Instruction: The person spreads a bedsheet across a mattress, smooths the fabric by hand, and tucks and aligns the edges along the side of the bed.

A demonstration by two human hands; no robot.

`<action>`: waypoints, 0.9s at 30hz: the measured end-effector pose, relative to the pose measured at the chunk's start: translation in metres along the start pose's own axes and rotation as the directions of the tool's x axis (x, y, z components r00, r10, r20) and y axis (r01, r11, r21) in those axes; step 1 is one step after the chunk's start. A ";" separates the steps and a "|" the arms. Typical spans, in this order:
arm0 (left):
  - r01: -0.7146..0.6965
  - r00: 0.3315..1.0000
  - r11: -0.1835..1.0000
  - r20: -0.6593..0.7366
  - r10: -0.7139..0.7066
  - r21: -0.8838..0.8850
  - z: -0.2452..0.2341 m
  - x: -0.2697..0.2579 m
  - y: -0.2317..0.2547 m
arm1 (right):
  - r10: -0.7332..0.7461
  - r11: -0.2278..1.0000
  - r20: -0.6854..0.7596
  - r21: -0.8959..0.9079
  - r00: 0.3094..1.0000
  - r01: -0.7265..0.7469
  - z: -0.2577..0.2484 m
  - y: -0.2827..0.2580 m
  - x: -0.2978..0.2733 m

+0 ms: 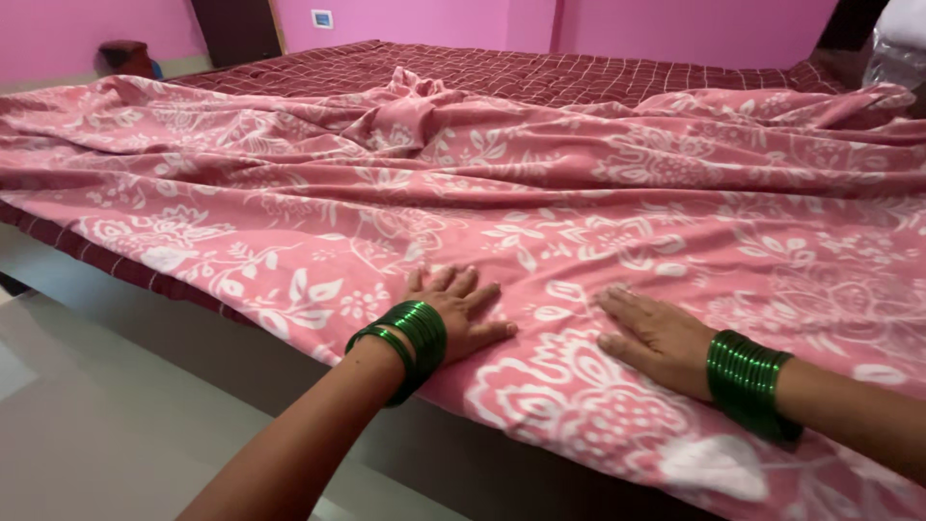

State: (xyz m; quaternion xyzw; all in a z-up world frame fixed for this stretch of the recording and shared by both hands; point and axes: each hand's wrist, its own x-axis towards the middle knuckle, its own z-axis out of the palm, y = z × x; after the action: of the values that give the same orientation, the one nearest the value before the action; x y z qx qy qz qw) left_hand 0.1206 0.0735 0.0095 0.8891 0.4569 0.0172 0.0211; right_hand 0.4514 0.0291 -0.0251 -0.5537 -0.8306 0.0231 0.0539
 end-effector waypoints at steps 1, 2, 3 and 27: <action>-0.006 1.000 1.000 0.001 0.006 -0.003 -0.002 -0.003 -0.013 | 0.007 1.000 -0.001 -0.007 1.000 -0.007 0.002 -0.016 0.009; 0.002 1.000 1.000 0.008 -0.002 -0.006 -0.003 -0.005 -0.027 | 0.014 1.000 -0.002 -0.014 1.000 -0.014 0.004 -0.033 0.019; 0.009 1.000 1.000 0.017 -0.009 -0.008 -0.005 -0.006 -0.041 | 0.022 1.000 0.000 -0.012 1.000 -0.022 0.005 -0.049 0.028; -0.165 0.978 0.985 -0.138 0.158 -0.044 -0.004 -0.024 -0.188 | 0.140 0.989 -0.085 -0.031 0.986 -0.143 0.019 -0.229 0.127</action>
State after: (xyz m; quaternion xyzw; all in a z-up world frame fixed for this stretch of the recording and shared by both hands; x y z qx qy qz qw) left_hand -0.0461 0.1633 0.0031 0.9192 0.3828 0.0911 0.0136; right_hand 0.1908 0.0584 -0.0132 -0.6128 -0.7865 -0.0113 0.0762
